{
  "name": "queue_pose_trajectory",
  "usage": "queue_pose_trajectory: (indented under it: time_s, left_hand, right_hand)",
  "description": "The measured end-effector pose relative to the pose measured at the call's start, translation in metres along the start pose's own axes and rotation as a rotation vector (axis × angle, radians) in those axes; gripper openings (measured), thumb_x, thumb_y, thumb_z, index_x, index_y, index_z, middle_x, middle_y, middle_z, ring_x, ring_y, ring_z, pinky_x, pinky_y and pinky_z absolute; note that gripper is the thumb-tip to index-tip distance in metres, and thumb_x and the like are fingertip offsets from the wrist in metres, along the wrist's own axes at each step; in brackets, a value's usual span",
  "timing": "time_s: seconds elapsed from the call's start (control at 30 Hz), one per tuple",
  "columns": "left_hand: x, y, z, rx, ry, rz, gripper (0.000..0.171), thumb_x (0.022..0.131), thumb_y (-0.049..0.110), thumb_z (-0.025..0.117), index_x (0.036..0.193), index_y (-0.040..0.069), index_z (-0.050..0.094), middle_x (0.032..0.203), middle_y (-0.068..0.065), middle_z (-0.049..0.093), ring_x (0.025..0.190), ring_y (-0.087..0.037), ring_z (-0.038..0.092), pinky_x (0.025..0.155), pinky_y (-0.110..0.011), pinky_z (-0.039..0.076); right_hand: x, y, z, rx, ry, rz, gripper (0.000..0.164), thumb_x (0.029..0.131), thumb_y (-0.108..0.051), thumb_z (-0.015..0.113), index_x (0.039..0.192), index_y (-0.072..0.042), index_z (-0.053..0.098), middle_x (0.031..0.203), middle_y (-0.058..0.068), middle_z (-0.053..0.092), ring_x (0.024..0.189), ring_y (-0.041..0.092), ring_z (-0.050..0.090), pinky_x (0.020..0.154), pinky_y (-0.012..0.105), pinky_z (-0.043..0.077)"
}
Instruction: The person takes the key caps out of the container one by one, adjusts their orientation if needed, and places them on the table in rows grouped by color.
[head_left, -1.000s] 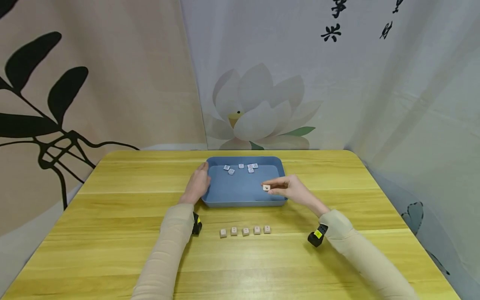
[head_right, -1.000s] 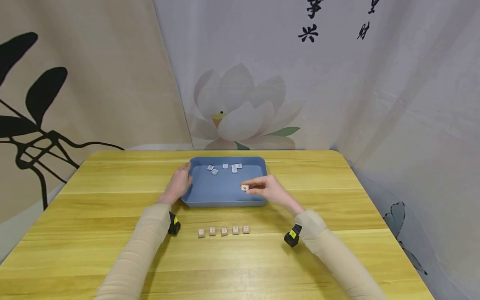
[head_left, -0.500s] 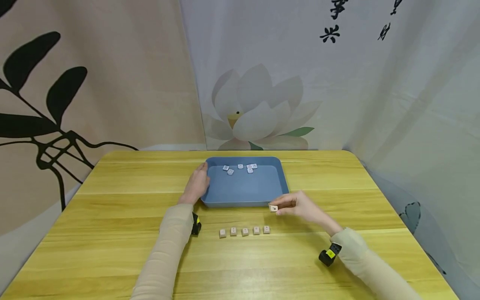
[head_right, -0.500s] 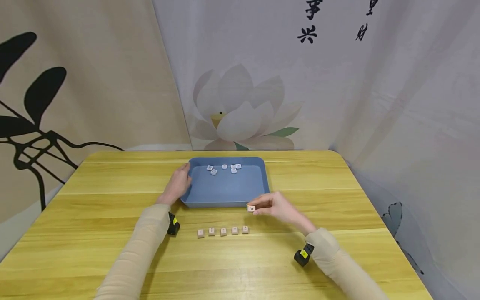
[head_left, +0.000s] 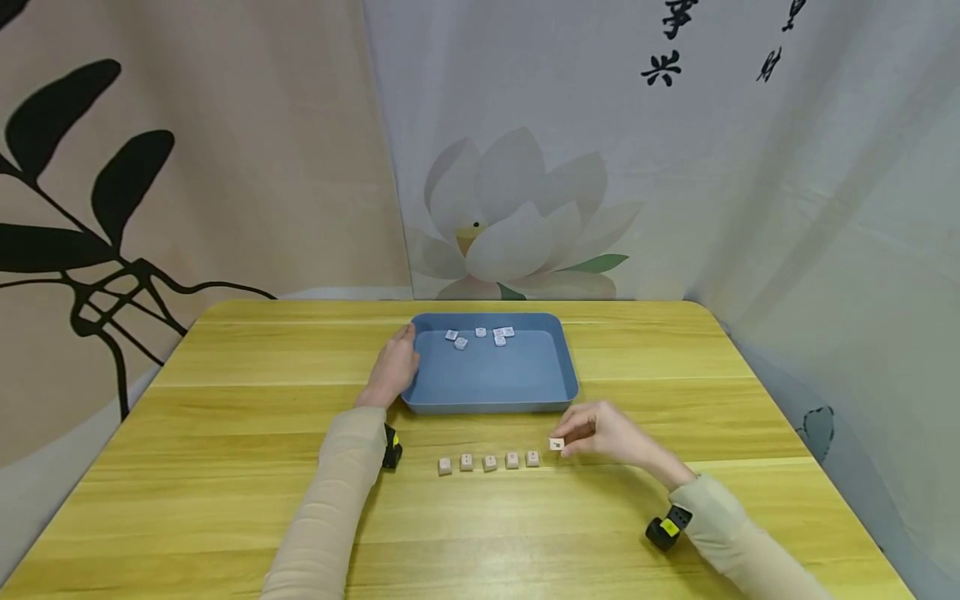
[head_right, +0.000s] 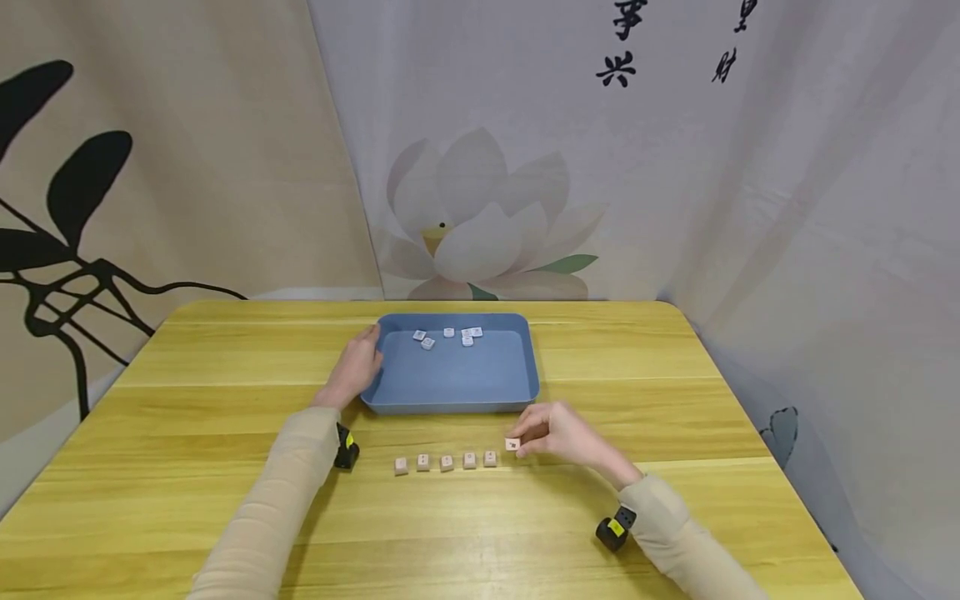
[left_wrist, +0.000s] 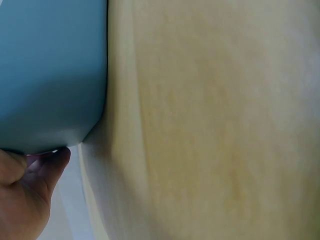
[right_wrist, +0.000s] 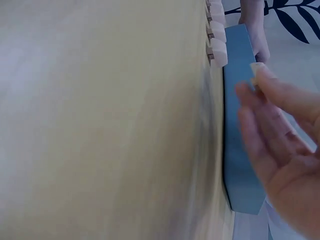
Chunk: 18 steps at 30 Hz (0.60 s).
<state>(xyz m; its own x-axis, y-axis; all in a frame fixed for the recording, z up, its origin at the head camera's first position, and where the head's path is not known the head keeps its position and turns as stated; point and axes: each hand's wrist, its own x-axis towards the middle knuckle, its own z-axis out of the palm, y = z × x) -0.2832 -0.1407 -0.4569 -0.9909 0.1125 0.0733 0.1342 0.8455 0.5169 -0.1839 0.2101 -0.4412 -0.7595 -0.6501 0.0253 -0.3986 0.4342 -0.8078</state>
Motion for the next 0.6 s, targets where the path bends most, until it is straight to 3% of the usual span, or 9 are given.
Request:
queue_pose_trajectory:
  time_s: [0.33,0.6]
  left_hand:
    - [-0.0001,-0.0009,0.0007,-0.001,-0.003,0.001,0.057,0.095,0.002,0.046,0.146,-0.008,0.024,0.153,-0.026,0.026,0.139,-0.04,0.034,0.112,-0.045,0.038]
    - [-0.0004,0.0004,-0.0005,-0.006,-0.008,-0.009,0.057,0.095,0.002,0.045,0.147,-0.008,0.023,0.154,-0.026,0.025,0.139,-0.04,0.032,0.112,-0.046,0.037]
  right_hand:
    - [-0.005,0.001,0.0054,-0.053,-0.072,0.074,0.02,0.074,-0.007,0.078,0.092,-0.001,0.074,0.088,0.012,0.073,0.074,0.003,0.064,0.065,0.018,0.058]
    - [-0.004,0.001,0.0096,-0.054,-0.04,0.087,0.017,0.073,-0.005,0.078,0.09,-0.002,0.074,0.087,0.012,0.071,0.071,0.002,0.061,0.063,0.017,0.056]
